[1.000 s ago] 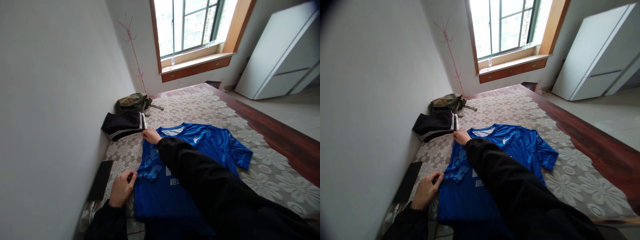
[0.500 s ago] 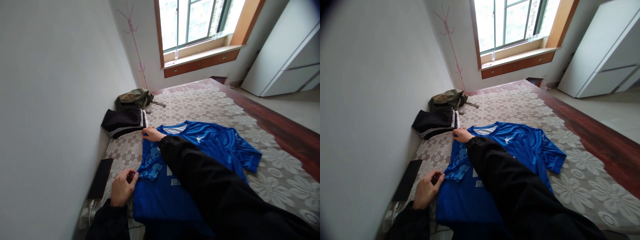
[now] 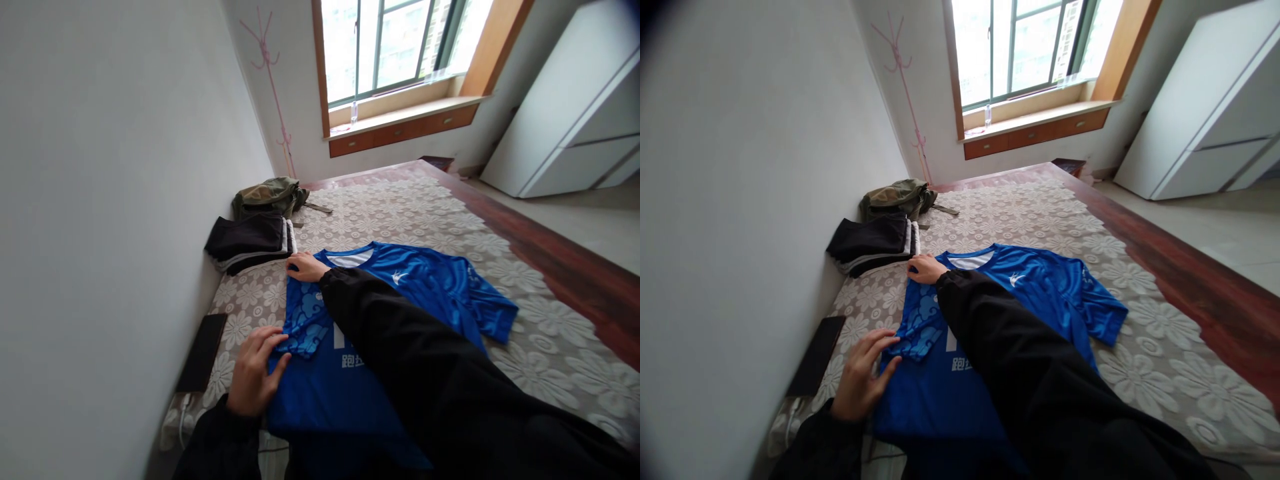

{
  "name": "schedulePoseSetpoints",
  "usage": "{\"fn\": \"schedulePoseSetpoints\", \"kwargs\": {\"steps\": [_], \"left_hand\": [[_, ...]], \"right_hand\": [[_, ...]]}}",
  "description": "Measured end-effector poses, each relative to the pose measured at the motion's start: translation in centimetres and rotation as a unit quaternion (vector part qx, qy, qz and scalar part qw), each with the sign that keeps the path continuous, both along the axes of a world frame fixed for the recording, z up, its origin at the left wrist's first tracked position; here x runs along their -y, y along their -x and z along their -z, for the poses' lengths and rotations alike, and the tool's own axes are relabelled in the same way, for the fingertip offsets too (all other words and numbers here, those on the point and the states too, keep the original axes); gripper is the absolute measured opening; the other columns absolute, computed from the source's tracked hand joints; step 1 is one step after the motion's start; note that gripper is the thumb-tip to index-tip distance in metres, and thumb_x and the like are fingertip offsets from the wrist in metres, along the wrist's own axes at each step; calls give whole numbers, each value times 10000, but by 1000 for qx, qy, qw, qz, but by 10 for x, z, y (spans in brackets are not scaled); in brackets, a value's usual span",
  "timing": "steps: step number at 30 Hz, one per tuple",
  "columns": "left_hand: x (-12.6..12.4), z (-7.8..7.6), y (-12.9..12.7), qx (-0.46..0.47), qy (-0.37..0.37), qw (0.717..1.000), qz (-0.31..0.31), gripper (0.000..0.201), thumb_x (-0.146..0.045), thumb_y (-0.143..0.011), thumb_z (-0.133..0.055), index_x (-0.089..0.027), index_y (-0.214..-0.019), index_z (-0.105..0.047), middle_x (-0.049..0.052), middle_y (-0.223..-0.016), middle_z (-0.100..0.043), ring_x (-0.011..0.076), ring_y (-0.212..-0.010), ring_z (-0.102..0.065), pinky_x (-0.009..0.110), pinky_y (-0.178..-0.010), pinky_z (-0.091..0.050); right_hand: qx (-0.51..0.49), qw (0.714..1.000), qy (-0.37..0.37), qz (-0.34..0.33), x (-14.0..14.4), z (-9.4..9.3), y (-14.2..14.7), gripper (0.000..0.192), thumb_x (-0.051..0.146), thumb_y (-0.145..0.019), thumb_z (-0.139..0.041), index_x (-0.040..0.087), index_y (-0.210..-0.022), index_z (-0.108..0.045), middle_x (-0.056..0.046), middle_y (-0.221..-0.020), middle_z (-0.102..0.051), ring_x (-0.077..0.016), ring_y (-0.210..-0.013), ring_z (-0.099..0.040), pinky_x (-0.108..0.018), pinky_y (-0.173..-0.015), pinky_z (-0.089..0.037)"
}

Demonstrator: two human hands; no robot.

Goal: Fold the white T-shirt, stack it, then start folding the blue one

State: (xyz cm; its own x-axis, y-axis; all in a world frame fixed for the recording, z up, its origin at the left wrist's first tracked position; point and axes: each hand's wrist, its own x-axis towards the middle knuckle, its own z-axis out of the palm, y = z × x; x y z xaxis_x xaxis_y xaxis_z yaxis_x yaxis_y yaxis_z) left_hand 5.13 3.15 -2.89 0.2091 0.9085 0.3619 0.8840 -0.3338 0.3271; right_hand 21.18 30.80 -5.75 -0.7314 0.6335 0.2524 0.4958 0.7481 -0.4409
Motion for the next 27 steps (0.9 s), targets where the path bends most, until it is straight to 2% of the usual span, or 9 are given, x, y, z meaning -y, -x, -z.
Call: {"fn": "schedulePoseSetpoints", "kwargs": {"steps": [4,6,9,13,16,18,20,23,27], "left_hand": [[8,-2,-24,-64,71,988,123,703,-438,-1015,-565,-286,-1646,-296,96,-1620,-491,298,-1534,-397,535,-1231,-399],[12,1,-32,-87,91,983,133,852,-509,-990,-589,-281,-1685,-151,109,-1670,-407,323,-1556,-350,555,-1226,-401],[20,2,-37,-109,100,979,137,900,-530,-969,-612,-324,-1687,-109,85,-1695,-353,352,-1561,-331,594,-1231,-378],[28,-1,-37,-112,102,978,143,878,-458,-957,-644,-344,-1680,-158,55,-1677,-396,357,-1545,-365,595,-1206,-417],[26,-2,-37,-76,89,987,113,668,-257,-977,-583,-319,-1606,-366,56,-1539,-587,298,-1417,-546,505,-1131,-516],[20,-1,-37,-51,79,992,82,476,-180,-967,-559,-302,-1427,-566,59,-1352,-708,270,-1234,-668,455,-1028,-574],[14,-1,-36,-44,68,994,73,277,-176,-966,-569,-289,-1196,-674,53,-1161,-757,259,-1061,-709,440,-926,-591],[7,0,-36,-59,48,993,91,170,-194,-1006,-533,-275,-1002,-683,38,-981,-757,242,-927,-698,433,-850,-569],[5,-1,-35,-72,33,990,117,201,-190,-1035,-488,-255,-955,-661,34,-921,-746,230,-890,-678,423,-839,-547]], "right_hand": [[-1,1000,-31,0,7,-1,-1,200,323,-968,-625,192,-1104,-691,-104,-1151,-686,-268,-1133,-563,-383,-999,-351],[2,999,-41,2,7,-1,0,181,309,-977,-611,192,-1094,-684,-100,-1147,-676,-264,-1118,-555,-388,-997,-350],[6,999,-49,4,7,1,0,139,256,-994,-575,195,-1070,-675,-92,-1144,-671,-252,-1093,-551,-384,-980,-352],[9,998,-56,6,5,4,2,144,260,-1029,-539,196,-1072,-662,-96,-1156,-665,-251,-1095,-543,-382,-969,-351],[9,998,-58,8,5,5,3,169,294,-1050,-524,193,-1067,-659,-99,-1145,-663,-251,-1097,-542,-381,-972,-348],[9,998,-58,11,5,5,3,180,314,-1052,-530,191,-1059,-661,-98,-1135,-663,-249,-1095,-544,-378,-973,-348],[9,998,-58,14,5,4,2,190,336,-1050,-541,191,-1055,-664,-97,-1130,-666,-247,-1091,-548,-376,-972,-350],[8,998,-60,17,5,4,2,199,363,-1043,-560,194,-1048,-665,-94,-1132,-670,-245,-1088,-553,-373,-969,-353],[6,998,-62,18,5,5,2,178,356,-1029,-584,197,-1041,-663,-90,-1129,-670,-243,-1087,-555,-365,-962,-354]]}}
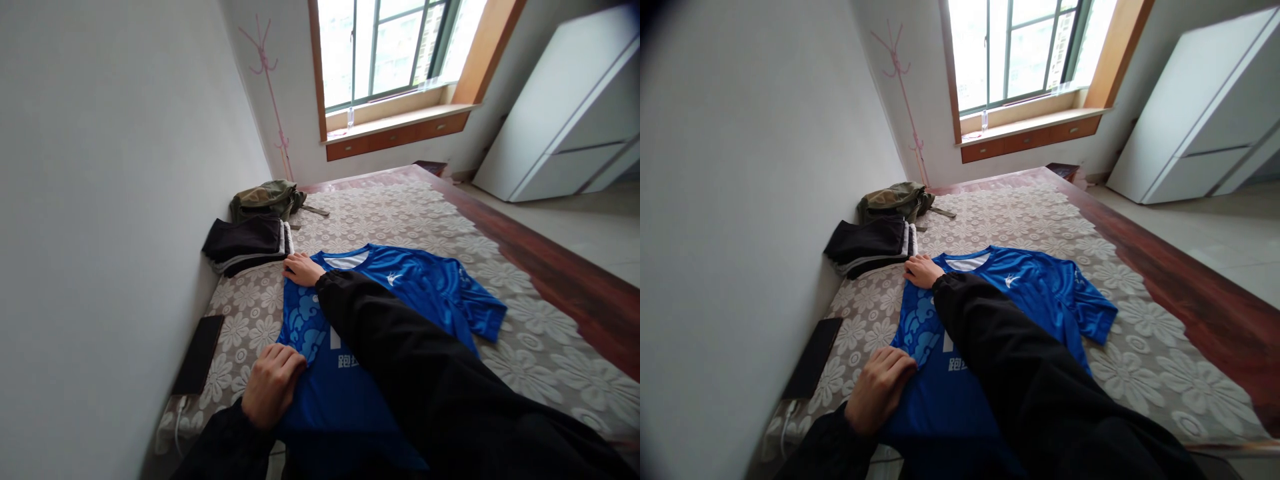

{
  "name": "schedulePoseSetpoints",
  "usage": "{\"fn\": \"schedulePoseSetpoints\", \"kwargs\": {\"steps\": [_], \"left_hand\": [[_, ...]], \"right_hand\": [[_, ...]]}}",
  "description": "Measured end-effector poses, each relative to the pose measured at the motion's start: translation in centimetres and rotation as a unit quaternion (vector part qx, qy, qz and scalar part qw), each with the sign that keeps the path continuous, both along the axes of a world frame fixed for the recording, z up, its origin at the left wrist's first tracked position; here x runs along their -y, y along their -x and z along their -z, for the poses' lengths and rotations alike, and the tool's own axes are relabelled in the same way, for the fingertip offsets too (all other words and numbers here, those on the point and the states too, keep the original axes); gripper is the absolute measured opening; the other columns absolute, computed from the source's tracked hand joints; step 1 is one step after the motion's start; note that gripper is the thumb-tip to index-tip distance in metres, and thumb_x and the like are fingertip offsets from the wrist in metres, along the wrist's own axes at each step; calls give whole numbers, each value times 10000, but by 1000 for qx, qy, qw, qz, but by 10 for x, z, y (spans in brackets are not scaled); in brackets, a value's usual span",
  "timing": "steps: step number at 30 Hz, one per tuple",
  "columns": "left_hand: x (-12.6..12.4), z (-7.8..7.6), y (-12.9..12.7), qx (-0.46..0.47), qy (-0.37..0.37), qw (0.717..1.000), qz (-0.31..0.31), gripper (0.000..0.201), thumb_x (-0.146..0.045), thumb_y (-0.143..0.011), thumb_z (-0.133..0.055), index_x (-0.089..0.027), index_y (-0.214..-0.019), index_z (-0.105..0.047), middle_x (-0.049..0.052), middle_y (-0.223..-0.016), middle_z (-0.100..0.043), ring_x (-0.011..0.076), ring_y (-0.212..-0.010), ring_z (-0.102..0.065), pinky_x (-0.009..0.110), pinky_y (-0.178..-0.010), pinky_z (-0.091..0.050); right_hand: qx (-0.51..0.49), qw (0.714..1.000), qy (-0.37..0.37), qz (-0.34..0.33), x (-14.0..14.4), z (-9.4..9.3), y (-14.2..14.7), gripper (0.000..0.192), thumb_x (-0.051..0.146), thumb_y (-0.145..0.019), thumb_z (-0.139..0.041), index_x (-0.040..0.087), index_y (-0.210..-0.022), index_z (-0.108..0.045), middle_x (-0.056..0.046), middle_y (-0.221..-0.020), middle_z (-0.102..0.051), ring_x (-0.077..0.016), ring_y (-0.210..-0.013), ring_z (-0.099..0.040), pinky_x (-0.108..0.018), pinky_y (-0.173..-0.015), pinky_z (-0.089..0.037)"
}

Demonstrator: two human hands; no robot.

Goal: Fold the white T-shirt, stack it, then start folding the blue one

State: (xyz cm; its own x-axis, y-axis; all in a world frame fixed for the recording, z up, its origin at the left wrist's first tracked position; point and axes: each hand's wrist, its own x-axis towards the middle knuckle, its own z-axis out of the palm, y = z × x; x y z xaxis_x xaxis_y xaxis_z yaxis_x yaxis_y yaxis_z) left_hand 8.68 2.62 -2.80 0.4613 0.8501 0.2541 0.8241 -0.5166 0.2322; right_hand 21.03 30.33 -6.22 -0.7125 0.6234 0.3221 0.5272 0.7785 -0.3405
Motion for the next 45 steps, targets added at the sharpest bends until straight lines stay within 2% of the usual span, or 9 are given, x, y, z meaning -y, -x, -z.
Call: {"fn": "schedulePoseSetpoints", "kwargs": {"steps": [9,14,20,25,29,32,35,39,45], "left_hand": [[0,-3,13,43,-7,999,-4,240,-106,-961,-545,-255,-1097,-675,49,-1080,-732,232,-1014,-679,408,-901,-569],[-6,-1,15,24,-13,999,16,139,-191,-975,-619,-261,-1069,-693,39,-1037,-740,248,-994,-686,434,-878,-572],[-10,-2,5,27,6,999,29,99,-195,-981,-623,-254,-1005,-699,26,-981,-738,228,-938,-688,398,-832,-579],[-6,-13,1,25,57,998,7,126,-190,-992,-585,-253,-977,-693,31,-990,-730,217,-935,-691,372,-829,-592],[-12,-20,-5,25,76,996,-24,149,-240,-1012,-550,-255,-1053,-692,50,-1098,-725,228,-1035,-693,405,-930,-588],[-25,-9,-8,28,30,998,-54,322,-270,-1039,-485,-236,-1328,-622,90,-1393,-653,259,-1354,-576,455,-1137,-493],[-36,10,-8,-12,19,998,-62,530,-333,-1052,-453,-233,-1571,-416,87,-1637,-462,281,-1556,-348,514,-1251,-362],[-39,23,-7,-69,38,995,-64,667,-428,-1036,-471,-260,-1653,-279,75,-1721,-314,307,-1598,-246,566,-1277,-292],[-35,22,-7,-92,40,992,-71,717,-476,-1035,-448,-258,-1675,-210,78,-1736,-275,306,-1603,-230,555,-1283,-270]], "right_hand": [[-17,1000,1,4,-3,3,1,187,276,-1038,-505,203,-1008,-675,-78,-1080,-686,-235,-1032,-562,-363,-939,-350],[-28,1000,2,3,-6,6,2,117,210,-970,-573,209,-1000,-686,-74,-1087,-691,-238,-1035,-567,-359,-936,-352],[-29,1000,-4,2,-6,8,2,119,306,-956,-653,207,-1013,-687,-74,-1082,-687,-247,-1045,-567,-367,-937,-357],[-16,1000,-18,-2,-5,7,2,131,305,-1018,-587,206,-1017,-673,-75,-1092,-679,-237,-1041,-560,-363,-933,-357],[-3,999,-31,-4,-3,6,2,161,325,-1048,-555,204,-1042,-661,-79,-1110,-672,-241,-1059,-553,-368,-944,-356],[11,999,-41,-1,-1,5,2,196,331,-1068,-514,196,-1069,-655,-90,-1125,-668,-248,-1060,-551,-379,-951,-359],[29,998,-49,7,2,3,3,239,302,-1086,-444,182,-1107,-650,-111,-1140,-664,-260,-1067,-549,-390,-960,-365],[47,997,-52,17,6,-2,5,259,211,-1064,-409,170,-1166,-644,-136,-1172,-663,-284,-1098,-545,-416,-990,-375],[67,996,-48,44,25,-26,-18,372,130,-985,-489,152,-1345,-581,-146,-1282,-656,-293,-1188,-556,-502,-1120,-344]]}}
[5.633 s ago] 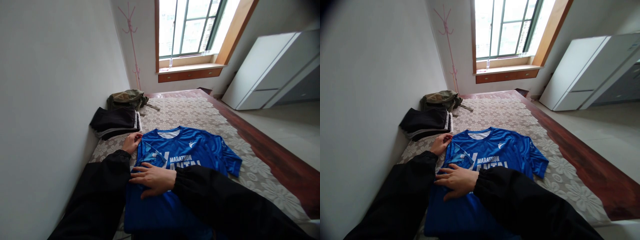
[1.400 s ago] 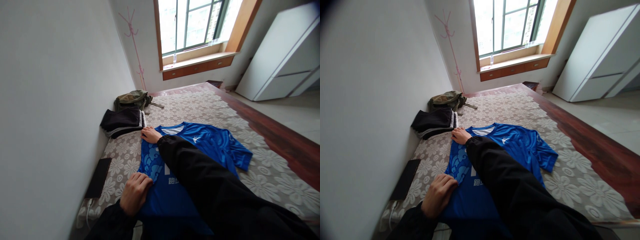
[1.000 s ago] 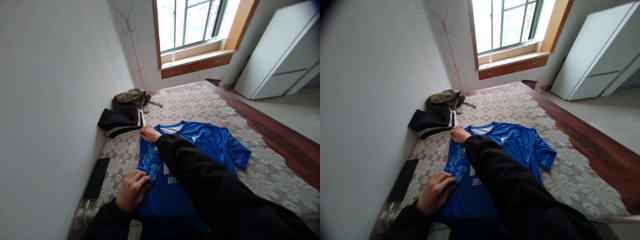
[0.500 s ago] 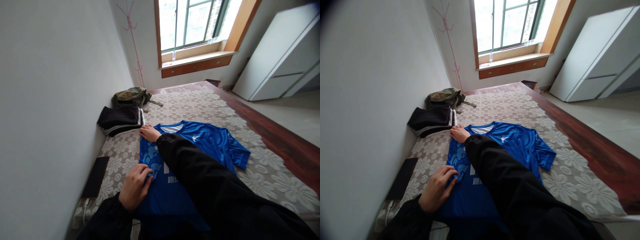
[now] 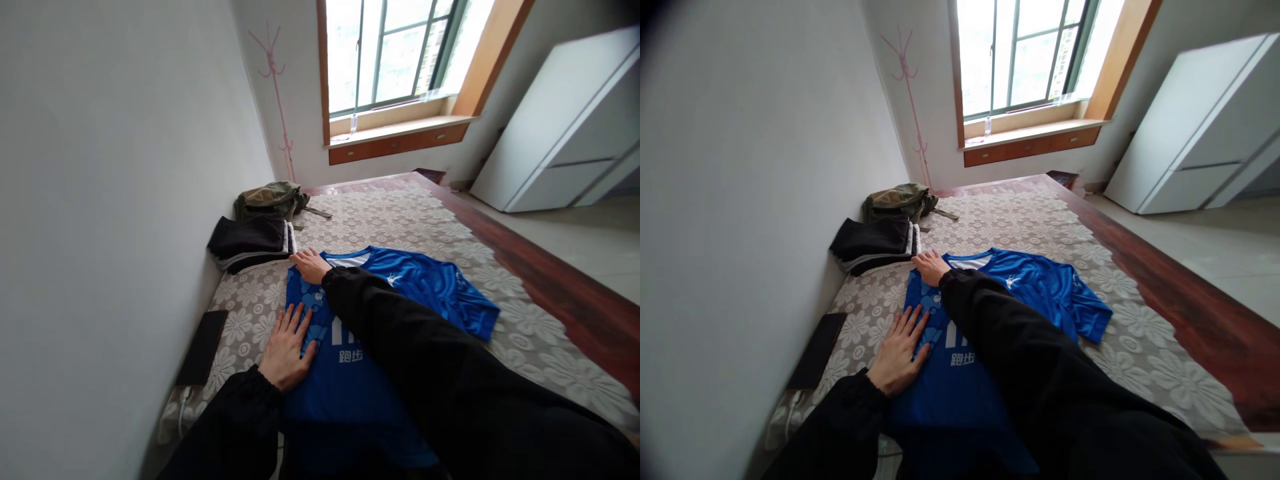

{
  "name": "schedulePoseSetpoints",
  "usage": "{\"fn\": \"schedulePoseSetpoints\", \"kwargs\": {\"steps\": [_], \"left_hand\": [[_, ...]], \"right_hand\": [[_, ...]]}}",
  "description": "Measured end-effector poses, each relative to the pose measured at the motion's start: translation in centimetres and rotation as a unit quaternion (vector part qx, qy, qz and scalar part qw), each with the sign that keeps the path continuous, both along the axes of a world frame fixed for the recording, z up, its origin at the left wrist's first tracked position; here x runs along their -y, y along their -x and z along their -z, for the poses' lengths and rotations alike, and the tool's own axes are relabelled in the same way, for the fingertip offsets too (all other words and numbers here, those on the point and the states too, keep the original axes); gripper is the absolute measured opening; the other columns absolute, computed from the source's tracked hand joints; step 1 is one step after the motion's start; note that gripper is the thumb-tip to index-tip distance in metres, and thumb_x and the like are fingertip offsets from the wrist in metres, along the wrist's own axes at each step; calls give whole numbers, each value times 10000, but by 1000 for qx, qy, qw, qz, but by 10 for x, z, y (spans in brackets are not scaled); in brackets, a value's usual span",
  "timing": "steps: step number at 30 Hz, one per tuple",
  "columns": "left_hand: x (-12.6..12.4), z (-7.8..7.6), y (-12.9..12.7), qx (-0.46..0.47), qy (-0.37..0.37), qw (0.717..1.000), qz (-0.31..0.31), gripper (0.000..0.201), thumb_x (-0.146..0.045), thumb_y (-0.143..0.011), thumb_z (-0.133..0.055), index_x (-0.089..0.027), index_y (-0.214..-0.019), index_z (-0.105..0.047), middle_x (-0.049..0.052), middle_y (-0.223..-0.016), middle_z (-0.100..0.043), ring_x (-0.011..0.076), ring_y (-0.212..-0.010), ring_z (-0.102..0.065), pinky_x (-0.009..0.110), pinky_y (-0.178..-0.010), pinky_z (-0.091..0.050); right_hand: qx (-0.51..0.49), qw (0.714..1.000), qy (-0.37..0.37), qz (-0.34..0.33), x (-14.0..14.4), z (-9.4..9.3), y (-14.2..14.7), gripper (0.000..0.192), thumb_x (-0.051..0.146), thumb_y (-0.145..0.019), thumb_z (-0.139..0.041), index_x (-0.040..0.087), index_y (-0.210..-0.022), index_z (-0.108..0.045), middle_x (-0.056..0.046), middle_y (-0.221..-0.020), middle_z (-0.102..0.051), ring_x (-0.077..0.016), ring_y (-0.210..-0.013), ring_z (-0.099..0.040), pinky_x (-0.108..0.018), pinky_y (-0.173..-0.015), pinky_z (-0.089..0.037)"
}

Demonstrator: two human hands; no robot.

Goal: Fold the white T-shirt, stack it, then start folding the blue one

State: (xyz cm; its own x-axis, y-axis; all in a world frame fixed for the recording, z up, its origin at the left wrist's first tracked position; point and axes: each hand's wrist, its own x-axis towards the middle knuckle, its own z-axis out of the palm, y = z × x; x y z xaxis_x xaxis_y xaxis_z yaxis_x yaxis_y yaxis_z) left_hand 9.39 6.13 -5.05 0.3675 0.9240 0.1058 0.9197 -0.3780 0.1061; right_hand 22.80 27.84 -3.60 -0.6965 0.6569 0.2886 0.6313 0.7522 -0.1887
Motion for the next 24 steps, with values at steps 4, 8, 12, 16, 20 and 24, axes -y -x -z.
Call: {"fn": "schedulePoseSetpoints", "kwargs": {"steps": [4,8,12,16,20,24], "left_hand": [[0,-6,1,-14,11,1000,4,710,-534,-1031,-436,-241,-1658,-277,92,-1734,-278,318,-1604,-220,548,-1289,-251],[-21,-33,2,-28,66,997,28,654,-620,-998,-445,-266,-1546,-490,119,-1624,-482,351,-1500,-432,607,-1240,-307],[-66,-50,-5,25,90,995,15,463,-528,-1031,-392,-248,-1203,-719,107,-1299,-721,293,-1178,-689,493,-1063,-515],[-100,-27,-22,84,18,996,13,493,-462,-1023,-414,-225,-1411,-604,112,-1523,-588,304,-1440,-505,503,-1190,-409],[-108,3,-30,21,26,999,6,671,-544,-1016,-402,-223,-1605,-407,110,-1711,-332,383,-1598,-211,622,-1272,-192],[-113,-1,-26,-29,70,997,5,725,-585,-1018,-366,-224,-1645,-325,114,-1739,-241,392,-1612,-137,647,-1266,-154]], "right_hand": [[6,1000,-25,17,60,-16,-60,504,66,-903,-525,178,-1393,-556,-132,-1445,-600,-303,-1325,-513,-602,-1239,-174],[-32,999,-24,29,131,-19,-154,389,207,-1007,-498,255,-1382,-587,-97,-1440,-628,-293,-1354,-525,-602,-1254,-168],[-87,965,-18,247,155,-6,-262,276,316,-1003,-522,261,-1226,-675,-109,-1265,-715,-300,-1173,-644,-494,-1100,-421],[-93,904,-30,416,152,9,-341,242,368,-959,-551,222,-1101,-681,-108,-1091,-744,-308,-1056,-685,-450,-938,-498],[-67,906,-2,418,147,24,-369,357,475,-911,-640,214,-1152,-676,-109,-1101,-749,-307,-1073,-683,-417,-918,-499],[-71,911,1,407,141,37,-372,286,446,-923,-619,231,-1095,-694,-99,-1103,-748,-293,-1066,-677,-398,-921,-491]]}}
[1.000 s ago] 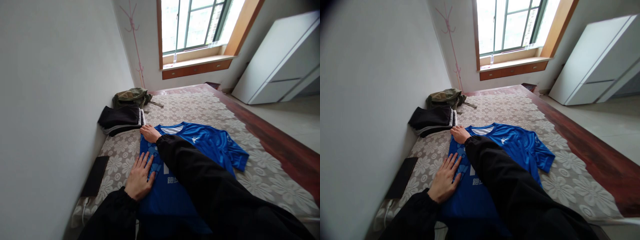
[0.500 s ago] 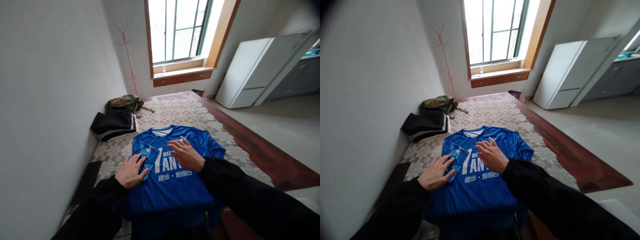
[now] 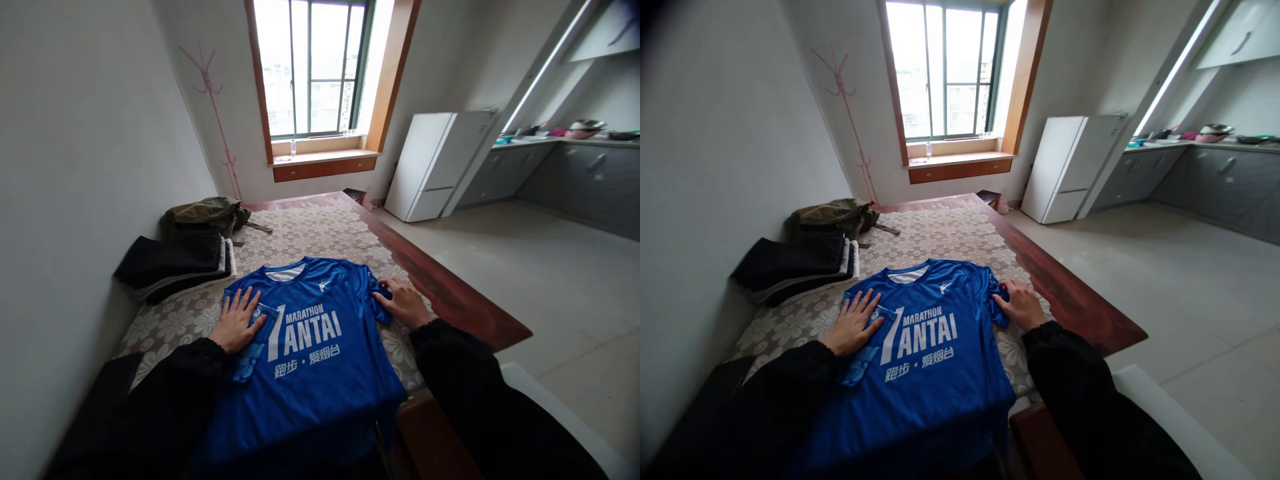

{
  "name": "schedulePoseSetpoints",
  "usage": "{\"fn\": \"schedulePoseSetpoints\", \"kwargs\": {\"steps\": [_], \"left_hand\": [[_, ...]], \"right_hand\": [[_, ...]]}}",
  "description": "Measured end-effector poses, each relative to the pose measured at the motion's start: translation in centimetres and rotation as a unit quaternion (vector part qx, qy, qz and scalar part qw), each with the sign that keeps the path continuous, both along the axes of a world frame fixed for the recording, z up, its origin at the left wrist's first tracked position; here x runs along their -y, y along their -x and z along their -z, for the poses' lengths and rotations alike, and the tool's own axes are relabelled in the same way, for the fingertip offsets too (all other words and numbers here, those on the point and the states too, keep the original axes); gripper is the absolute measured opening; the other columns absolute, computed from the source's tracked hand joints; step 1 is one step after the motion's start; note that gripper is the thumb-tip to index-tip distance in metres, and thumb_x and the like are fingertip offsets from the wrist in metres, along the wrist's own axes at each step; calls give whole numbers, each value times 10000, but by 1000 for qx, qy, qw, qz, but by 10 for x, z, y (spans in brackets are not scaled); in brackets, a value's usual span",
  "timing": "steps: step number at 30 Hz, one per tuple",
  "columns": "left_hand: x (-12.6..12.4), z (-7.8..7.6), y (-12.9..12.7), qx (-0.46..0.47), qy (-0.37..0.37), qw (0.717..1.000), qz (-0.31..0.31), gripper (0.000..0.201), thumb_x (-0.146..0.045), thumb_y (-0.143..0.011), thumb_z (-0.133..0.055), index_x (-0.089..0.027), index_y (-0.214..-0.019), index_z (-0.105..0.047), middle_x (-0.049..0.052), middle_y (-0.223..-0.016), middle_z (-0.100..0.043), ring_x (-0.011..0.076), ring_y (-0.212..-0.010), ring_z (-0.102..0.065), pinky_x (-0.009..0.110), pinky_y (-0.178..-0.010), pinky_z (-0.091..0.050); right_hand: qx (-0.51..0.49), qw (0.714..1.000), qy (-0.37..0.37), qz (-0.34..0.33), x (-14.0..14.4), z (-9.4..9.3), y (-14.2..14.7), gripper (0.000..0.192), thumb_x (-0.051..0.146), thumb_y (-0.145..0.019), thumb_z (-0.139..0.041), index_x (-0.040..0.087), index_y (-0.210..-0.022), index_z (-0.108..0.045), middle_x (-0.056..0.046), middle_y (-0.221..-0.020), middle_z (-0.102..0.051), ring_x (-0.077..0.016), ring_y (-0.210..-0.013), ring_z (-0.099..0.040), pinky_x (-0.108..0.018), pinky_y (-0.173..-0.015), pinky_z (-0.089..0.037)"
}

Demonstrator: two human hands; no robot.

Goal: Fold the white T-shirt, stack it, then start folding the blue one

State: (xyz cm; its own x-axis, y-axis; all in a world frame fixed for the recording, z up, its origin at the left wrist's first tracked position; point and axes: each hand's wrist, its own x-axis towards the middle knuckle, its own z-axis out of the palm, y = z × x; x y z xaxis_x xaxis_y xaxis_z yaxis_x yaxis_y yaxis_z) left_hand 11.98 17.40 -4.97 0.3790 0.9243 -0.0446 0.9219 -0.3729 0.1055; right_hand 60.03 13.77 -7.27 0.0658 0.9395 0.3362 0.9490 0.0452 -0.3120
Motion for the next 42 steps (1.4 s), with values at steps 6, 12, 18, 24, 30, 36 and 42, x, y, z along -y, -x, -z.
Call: {"fn": "schedulePoseSetpoints", "kwargs": {"steps": [6,12,18,24,30,36,42], "left_hand": [[-21,-44,-30,-50,92,994,25,704,-509,-956,-536,-164,-1563,-450,224,-1691,-318,476,-1551,-285,717,-1178,-292],[-15,-44,-155,89,74,963,245,588,-517,-1011,-463,-240,-1530,-477,111,-1647,-451,320,-1548,-357,552,-1253,-300],[-3,-6,-221,123,61,954,268,786,-707,-954,-466,-258,-1595,-398,129,-1694,-362,432,-1579,-225,746,-1223,-168],[-2,12,-216,162,6,946,281,864,-781,-942,-389,-252,-1624,-357,116,-1730,-284,430,-1596,-158,729,-1244,-92],[-1,7,-212,196,-5,939,282,736,-689,-956,-464,-216,-1517,-524,148,-1611,-491,405,-1530,-349,640,-1273,-164],[-2,11,-209,236,-17,936,262,626,-602,-906,-580,-210,-1392,-631,147,-1409,-673,389,-1485,-419,536,-1271,-257],[-7,15,-211,231,-3,934,273,504,-549,-919,-570,-226,-1288,-688,147,-1386,-683,390,-1465,-446,560,-1274,-214]], "right_hand": [[-22,999,-27,35,-6,11,-7,178,322,-927,-529,230,-957,-678,-112,-1009,-744,-302,-982,-680,-425,-873,-500],[-333,934,-80,101,-13,11,-14,267,470,-873,-595,241,-1002,-643,-97,-944,-759,-296,-886,-714,-429,-818,-548],[-431,897,-70,73,-28,-1,-29,446,679,-817,-603,263,-959,-679,-65,-749,-742,-286,-715,-714,-426,-662,-592],[-441,896,-17,42,-46,-50,-20,525,673,-748,-724,205,-985,-743,-52,-712,-726,-211,-587,-636,-333,-528,-526],[-439,878,149,-121,-24,-93,31,647,679,-864,-670,227,-1328,-649,-75,-1000,-740,-94,-470,-478,-234,-373,-316],[-335,941,33,-44,26,-49,31,493,621,-884,-641,229,-1175,-711,-67,-928,-718,-206,-743,-659,-337,-622,-559],[-133,988,56,-61,69,-11,31,507,437,-851,-713,283,-1330,-653,-77,-1050,-724,-299,-999,-673,-505,-946,-543]]}}
